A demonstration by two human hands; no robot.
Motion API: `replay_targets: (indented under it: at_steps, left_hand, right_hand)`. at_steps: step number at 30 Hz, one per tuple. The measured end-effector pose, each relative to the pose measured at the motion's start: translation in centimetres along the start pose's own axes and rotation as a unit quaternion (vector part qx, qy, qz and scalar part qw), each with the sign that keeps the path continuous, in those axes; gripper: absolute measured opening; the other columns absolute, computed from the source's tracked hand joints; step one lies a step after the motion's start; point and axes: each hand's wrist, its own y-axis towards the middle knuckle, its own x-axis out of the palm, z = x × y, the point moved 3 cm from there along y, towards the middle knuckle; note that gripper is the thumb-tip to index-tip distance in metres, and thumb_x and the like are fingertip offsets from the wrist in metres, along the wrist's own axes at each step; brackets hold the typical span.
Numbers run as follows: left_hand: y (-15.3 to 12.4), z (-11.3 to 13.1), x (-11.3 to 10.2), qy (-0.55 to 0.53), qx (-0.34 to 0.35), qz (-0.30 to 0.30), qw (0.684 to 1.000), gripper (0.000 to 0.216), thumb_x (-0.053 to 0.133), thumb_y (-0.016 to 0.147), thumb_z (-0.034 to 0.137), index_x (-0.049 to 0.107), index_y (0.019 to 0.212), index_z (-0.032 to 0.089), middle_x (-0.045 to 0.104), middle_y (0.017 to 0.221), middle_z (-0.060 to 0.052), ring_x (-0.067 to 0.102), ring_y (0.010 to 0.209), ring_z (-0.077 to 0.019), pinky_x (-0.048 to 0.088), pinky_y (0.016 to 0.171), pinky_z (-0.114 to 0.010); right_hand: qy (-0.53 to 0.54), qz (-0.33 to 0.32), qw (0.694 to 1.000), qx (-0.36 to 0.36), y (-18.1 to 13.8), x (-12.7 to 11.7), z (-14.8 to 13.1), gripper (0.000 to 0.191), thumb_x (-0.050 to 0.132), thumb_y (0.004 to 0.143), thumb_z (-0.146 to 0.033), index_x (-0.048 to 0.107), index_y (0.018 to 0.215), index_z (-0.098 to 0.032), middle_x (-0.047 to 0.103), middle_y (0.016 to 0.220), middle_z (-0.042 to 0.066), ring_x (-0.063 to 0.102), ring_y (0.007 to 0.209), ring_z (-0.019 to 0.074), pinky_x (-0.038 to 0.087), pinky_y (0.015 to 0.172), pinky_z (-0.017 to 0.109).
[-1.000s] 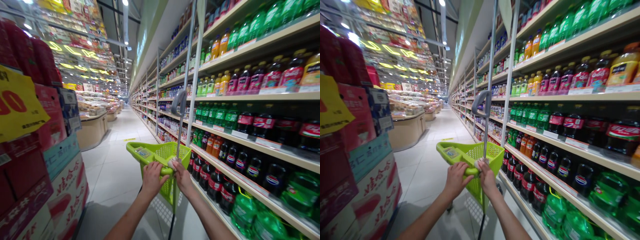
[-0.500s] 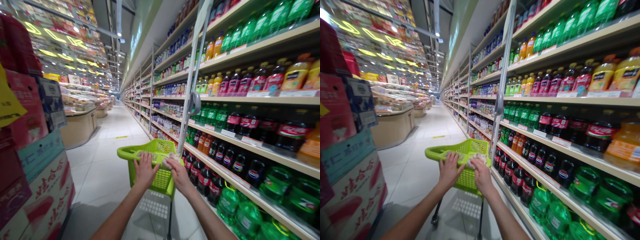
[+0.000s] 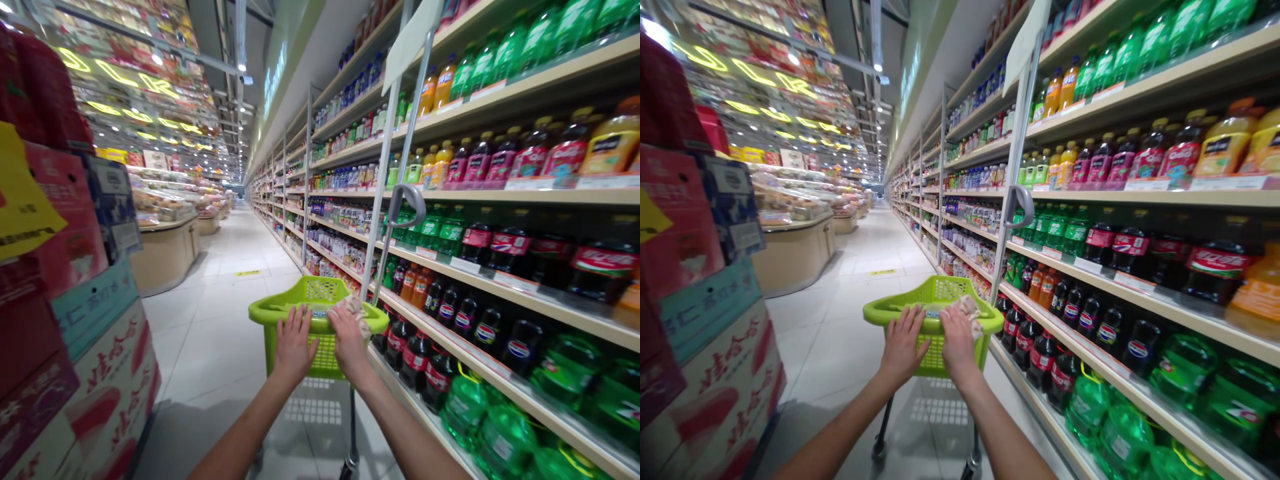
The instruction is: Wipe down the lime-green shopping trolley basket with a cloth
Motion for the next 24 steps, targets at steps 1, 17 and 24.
replay_targets:
  at_steps: [1, 17, 24]
  left_hand:
    - [0.0, 0.1, 0.0, -0.001, 0.006, -0.002, 1.0, 0.053, 0.05, 0.075, 0.025, 0.042, 0.126, 0.018, 0.04, 0.135, -0.011, 0.031, 0.125, -0.0299, 0.026, 0.099, -0.051]
    - [-0.3, -0.3, 0.1, -0.029, 0.009, -0.009, 0.999, 0.057, 0.05, 0.07, 0.019, 0.04, 0.126, 0.016, 0.037, 0.137, -0.012, 0.027, 0.128, -0.0295, 0.021, 0.103, -0.051]
    - [-0.4, -0.7, -0.1, -0.071, -0.01, -0.004, 0.997, 0.054, 0.048, 0.07, 0.016, 0.042, 0.124, 0.015, 0.04, 0.135, -0.011, 0.029, 0.127, -0.0285, 0.02, 0.103, -0.051]
  right_hand:
    - [0.003, -0.007, 1.0, -0.013, 0.2, 0.2, -0.4, 0.049, 0.035, 0.072, -0.001, 0.056, 0.113, -0.019, 0.056, 0.117, 0.009, 0.045, 0.116, 0.0197, 0.034, 0.098, 0.041]
    - [0.043, -0.02, 0.998, -0.049, 0.4, 0.7, -1.6, 0.046, 0.036, 0.075, -0.004, 0.055, 0.114, -0.019, 0.054, 0.12, 0.009, 0.04, 0.12, 0.019, 0.033, 0.1, 0.042]
    - [0.054, 0.03, 0.997, 0.047, 1.0, -1.6, 2.0, 0.04, 0.036, 0.076, -0.008, 0.06, 0.106, -0.017, 0.058, 0.113, 0.009, 0.047, 0.113, 0.0214, 0.034, 0.099, 0.044]
